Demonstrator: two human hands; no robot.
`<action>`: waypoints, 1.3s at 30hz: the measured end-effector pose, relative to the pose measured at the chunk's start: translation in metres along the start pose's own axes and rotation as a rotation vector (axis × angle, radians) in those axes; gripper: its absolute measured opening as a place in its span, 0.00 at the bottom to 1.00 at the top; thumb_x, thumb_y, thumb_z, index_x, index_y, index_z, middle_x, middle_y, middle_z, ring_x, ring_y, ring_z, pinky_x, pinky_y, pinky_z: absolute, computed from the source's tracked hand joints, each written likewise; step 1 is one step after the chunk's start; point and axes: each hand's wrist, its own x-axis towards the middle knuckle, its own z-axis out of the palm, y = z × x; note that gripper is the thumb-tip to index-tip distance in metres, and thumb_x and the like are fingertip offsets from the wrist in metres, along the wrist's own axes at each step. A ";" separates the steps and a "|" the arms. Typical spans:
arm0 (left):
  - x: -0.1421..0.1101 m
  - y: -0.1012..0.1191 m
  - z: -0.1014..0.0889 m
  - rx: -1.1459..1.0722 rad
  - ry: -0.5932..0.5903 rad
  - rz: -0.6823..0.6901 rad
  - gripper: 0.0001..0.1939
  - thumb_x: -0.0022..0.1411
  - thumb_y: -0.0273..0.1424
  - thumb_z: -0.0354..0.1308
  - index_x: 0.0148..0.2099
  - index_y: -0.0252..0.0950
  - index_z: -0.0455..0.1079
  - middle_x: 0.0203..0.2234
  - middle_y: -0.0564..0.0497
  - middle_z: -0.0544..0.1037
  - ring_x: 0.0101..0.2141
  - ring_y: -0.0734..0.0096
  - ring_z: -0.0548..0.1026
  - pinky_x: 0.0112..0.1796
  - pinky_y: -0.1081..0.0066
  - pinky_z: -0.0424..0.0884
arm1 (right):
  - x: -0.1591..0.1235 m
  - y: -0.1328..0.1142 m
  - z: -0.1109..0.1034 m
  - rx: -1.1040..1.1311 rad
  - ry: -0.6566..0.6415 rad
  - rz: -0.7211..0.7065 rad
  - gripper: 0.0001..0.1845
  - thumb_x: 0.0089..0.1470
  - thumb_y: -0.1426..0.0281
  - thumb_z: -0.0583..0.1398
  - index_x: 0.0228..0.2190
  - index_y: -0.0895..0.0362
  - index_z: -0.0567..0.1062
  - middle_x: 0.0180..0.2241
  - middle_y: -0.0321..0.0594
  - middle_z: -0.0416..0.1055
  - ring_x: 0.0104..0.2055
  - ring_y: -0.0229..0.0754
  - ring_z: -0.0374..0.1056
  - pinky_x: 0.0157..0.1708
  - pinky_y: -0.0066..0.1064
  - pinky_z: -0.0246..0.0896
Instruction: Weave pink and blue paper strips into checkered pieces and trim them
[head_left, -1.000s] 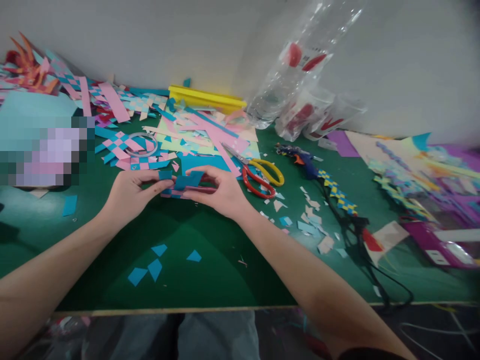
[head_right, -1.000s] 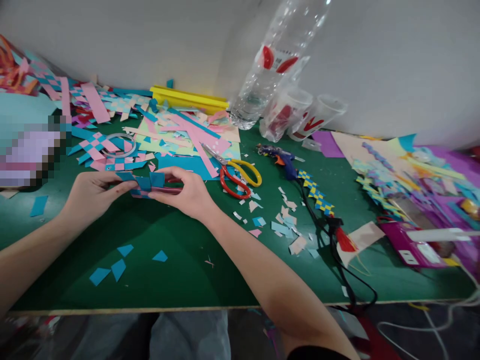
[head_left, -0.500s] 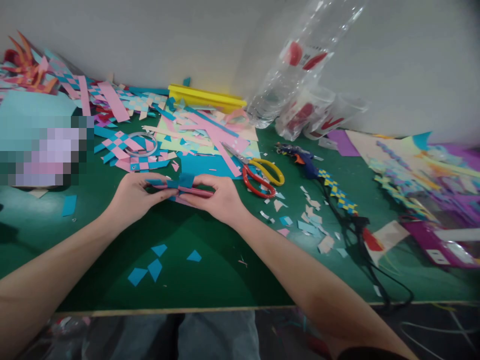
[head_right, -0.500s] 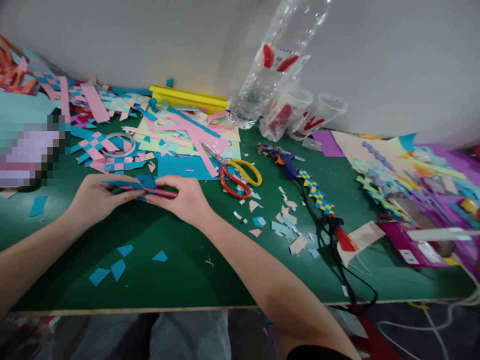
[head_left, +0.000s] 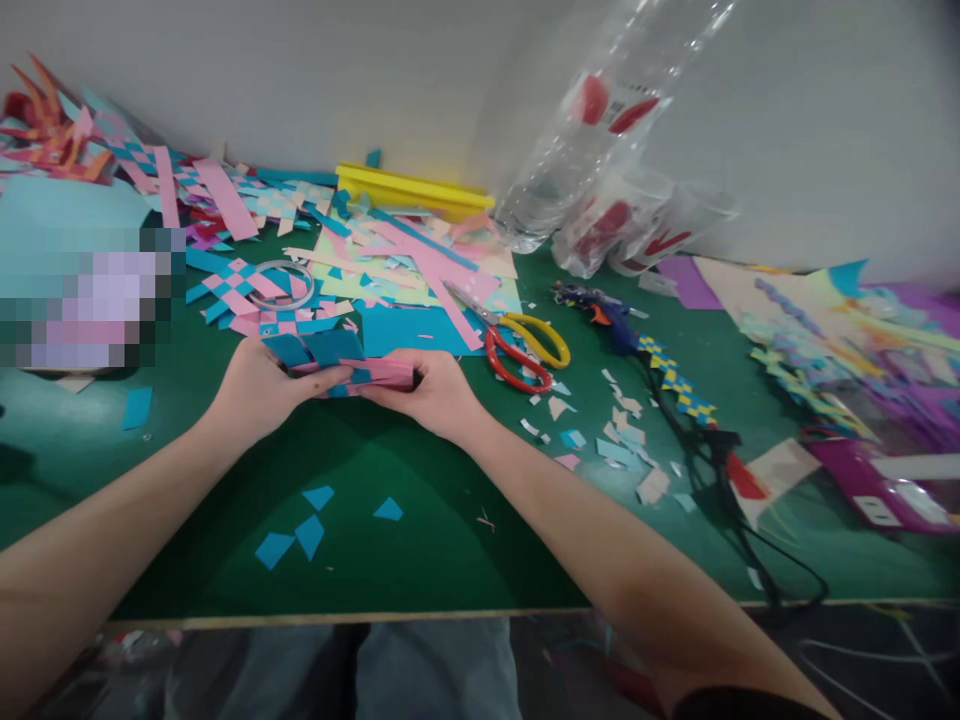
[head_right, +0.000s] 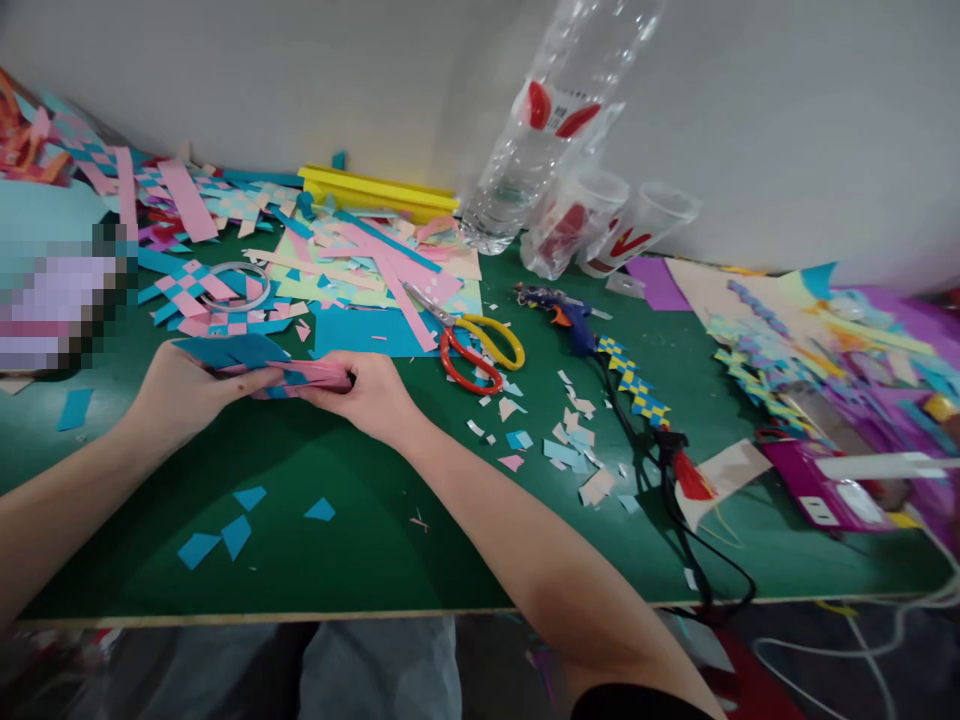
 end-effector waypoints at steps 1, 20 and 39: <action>0.000 0.000 0.000 0.002 0.004 0.002 0.12 0.48 0.41 0.69 0.29 0.38 0.78 0.27 0.51 0.82 0.31 0.58 0.80 0.37 0.63 0.78 | 0.000 0.000 0.000 -0.006 -0.005 -0.004 0.12 0.46 0.63 0.68 0.32 0.57 0.80 0.28 0.35 0.78 0.28 0.37 0.71 0.26 0.27 0.64; 0.000 0.005 0.000 -0.167 0.007 0.042 0.09 0.54 0.35 0.67 0.37 0.38 0.78 0.34 0.52 0.83 0.37 0.64 0.80 0.44 0.64 0.77 | -0.001 -0.009 -0.005 -0.041 0.268 -0.102 0.04 0.51 0.66 0.64 0.29 0.53 0.77 0.32 0.36 0.78 0.36 0.41 0.74 0.39 0.35 0.70; 0.002 -0.003 -0.010 0.176 0.073 0.212 0.11 0.57 0.40 0.65 0.40 0.40 0.78 0.37 0.54 0.81 0.40 0.64 0.77 0.45 0.65 0.71 | 0.002 -0.001 -0.006 -0.093 0.163 -0.223 0.05 0.55 0.66 0.62 0.32 0.52 0.78 0.34 0.36 0.76 0.39 0.40 0.71 0.42 0.35 0.69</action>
